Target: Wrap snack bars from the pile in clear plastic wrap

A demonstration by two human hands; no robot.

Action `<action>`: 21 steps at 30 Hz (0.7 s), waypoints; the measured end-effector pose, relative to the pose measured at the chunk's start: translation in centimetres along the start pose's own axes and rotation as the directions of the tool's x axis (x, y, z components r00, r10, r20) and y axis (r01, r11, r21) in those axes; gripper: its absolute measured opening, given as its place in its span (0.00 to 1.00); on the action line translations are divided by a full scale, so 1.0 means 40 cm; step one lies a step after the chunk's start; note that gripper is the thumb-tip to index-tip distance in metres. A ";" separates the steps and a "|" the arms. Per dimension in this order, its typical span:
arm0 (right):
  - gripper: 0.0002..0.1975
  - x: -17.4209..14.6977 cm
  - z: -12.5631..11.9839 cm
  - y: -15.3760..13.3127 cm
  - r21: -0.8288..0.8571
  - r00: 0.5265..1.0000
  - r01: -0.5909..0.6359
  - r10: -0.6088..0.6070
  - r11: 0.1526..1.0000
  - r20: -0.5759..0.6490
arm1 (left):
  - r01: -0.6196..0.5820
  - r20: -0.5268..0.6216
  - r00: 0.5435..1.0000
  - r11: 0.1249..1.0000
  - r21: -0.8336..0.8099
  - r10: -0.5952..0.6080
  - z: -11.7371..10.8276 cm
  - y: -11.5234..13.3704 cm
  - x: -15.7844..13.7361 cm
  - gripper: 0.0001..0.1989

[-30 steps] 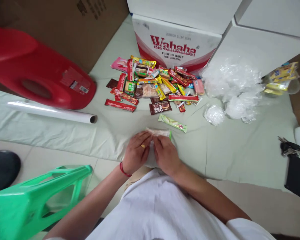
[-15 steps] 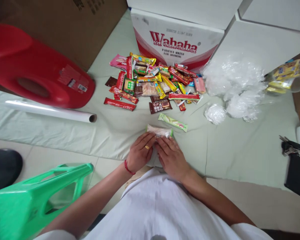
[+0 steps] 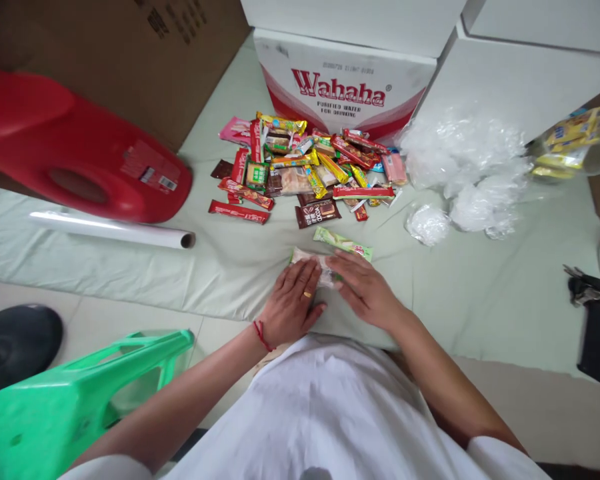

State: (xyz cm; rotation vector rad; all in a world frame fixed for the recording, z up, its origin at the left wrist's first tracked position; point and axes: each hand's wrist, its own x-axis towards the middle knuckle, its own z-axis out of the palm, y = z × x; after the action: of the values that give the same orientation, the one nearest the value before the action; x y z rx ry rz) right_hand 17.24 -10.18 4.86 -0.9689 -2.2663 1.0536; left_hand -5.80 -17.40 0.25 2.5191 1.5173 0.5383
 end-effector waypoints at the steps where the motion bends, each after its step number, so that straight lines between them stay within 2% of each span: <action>1: 0.25 0.013 0.012 0.012 -0.047 0.999 0.017 -0.015 0.999 0.049 | 0.011 -0.006 1.000 1.000 0.011 -0.011 0.004 0.003 0.001 0.41; 4: 0.31 0.035 0.058 0.032 -0.064 0.995 0.005 0.001 0.998 0.097 | 0.053 -0.036 0.998 0.998 0.028 -0.052 0.019 0.012 0.012 0.41; 6: 0.35 0.034 0.076 0.034 0.049 0.998 -0.039 0.037 0.998 0.054 | 0.059 -0.051 0.997 0.998 0.016 -0.058 0.029 0.011 0.026 0.41; 8: 0.37 0.025 0.076 0.033 0.232 0.995 -0.098 0.094 0.968 0.025 | 0.046 -0.052 0.998 0.999 0.001 -0.046 0.036 -0.001 0.042 0.39; 12: 0.40 0.003 0.050 0.040 0.515 0.978 -0.197 0.204 0.834 0.044 | -0.013 -0.047 0.999 1.000 0.017 0.014 0.040 -0.060 0.079 0.30; 16: 0.35 -0.020 0.031 0.051 0.701 0.956 -0.178 0.291 0.691 -0.044 | -0.086 -0.024 0.996 0.996 0.000 0.086 0.024 -0.125 0.117 0.25; 19: 0.31 -0.032 0.025 0.054 0.757 0.919 -0.182 0.383 0.628 -0.097 | -0.026 -0.044 0.999 0.982 -0.187 0.019 -0.006 -0.158 0.137 0.23; 21: 0.33 -0.028 0.025 0.055 0.733 0.897 -0.217 0.429 0.645 -0.112 | 0.092 -0.095 0.984 0.891 -0.444 -0.149 -0.030 -0.167 0.144 0.19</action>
State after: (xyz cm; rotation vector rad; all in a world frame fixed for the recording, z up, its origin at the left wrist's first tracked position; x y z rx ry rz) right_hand 18.21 -10.48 2.42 -1.0952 -1.2663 1.6534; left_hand -9.32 -9.23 0.61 2.0660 1.3886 0.9205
